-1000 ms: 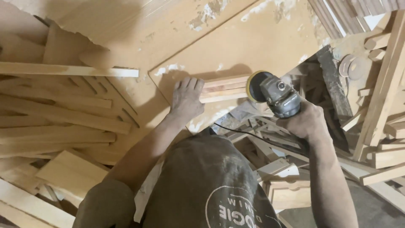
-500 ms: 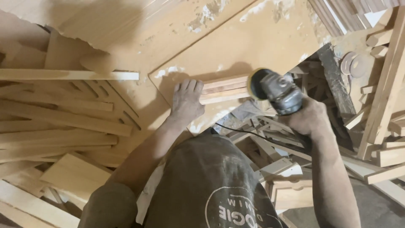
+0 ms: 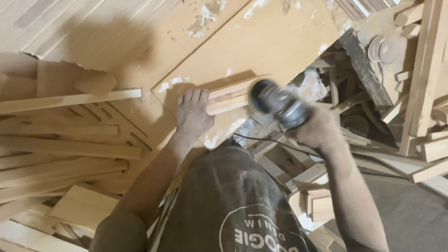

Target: Using a handheld orbital sander to smooth the surfaces and edges of small wooden strips on a workbench.

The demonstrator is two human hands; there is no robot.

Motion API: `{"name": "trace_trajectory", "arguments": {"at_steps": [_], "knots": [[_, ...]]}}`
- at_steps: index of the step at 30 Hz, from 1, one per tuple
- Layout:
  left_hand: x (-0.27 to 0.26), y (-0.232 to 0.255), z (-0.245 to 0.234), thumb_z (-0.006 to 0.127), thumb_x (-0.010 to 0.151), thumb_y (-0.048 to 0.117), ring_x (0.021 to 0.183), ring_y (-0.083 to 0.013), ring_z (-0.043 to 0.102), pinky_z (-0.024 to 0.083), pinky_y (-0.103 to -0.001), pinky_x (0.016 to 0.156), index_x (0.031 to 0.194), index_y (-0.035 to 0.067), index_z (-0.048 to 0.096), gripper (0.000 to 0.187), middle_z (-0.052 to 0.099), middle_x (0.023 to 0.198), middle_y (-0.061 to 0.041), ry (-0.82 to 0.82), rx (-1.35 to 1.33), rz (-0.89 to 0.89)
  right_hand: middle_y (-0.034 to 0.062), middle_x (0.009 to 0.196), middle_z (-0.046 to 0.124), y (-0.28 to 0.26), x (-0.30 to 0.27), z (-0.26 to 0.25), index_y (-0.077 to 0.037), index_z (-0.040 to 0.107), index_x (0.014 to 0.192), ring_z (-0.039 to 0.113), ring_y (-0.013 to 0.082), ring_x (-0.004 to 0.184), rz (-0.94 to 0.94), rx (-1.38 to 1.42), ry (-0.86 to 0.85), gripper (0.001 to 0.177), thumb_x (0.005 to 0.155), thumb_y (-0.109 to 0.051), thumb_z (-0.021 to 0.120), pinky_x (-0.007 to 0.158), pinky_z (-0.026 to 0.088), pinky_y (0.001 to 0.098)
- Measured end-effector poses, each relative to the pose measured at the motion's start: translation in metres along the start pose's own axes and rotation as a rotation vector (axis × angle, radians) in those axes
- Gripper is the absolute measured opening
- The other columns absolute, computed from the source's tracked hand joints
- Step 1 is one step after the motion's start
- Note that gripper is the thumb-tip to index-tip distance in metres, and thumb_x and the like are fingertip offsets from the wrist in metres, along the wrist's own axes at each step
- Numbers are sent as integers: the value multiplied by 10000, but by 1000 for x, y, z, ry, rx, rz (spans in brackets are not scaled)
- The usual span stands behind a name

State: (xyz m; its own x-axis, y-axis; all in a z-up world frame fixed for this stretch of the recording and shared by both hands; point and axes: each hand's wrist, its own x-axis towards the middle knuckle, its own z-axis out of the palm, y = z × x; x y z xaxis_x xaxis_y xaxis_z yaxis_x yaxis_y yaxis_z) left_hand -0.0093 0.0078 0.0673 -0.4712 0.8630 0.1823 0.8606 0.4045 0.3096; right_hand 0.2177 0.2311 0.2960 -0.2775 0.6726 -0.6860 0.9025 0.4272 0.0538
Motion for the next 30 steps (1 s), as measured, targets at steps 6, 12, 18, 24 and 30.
{"name": "trace_trajectory", "arguments": {"at_steps": [6,12,18,24,30], "knots": [[3,-2,6,1014,462,392,1063,-286,643,529,-452,881,1214,174,661,858,657,1063,-49,12,-16,1,169,1154,863,59,34,27,-152,818,1280,781,390,1236,68,140,137,718,663,-500,934,1042,627,569],[-1,-4,2,1009,521,459,1032,-295,635,533,-444,848,1203,168,663,818,629,1042,-56,73,-10,55,168,1106,876,-27,-20,42,-151,874,1170,816,379,1184,-48,5,-1,654,630,-515,930,1035,660,511],[0,-2,5,994,530,382,1020,-310,655,534,-459,856,1184,144,679,764,653,1028,-68,138,-23,18,201,1174,863,28,-15,27,-124,840,1265,783,403,1258,28,17,-30,786,579,-489,953,1082,637,558],[-3,1,3,999,509,397,1030,-303,652,536,-456,869,1199,157,686,795,647,1030,-62,160,-9,29,148,1091,860,112,13,34,-178,818,1224,782,389,1224,187,219,143,679,605,-436,932,1014,636,562],[1,-6,-48,1060,586,223,1272,-433,637,529,-510,1066,1592,33,537,1149,650,1387,-229,7,-238,14,186,1097,836,111,4,47,-155,831,1166,764,408,1217,205,343,206,614,627,-404,989,958,616,580]]}}
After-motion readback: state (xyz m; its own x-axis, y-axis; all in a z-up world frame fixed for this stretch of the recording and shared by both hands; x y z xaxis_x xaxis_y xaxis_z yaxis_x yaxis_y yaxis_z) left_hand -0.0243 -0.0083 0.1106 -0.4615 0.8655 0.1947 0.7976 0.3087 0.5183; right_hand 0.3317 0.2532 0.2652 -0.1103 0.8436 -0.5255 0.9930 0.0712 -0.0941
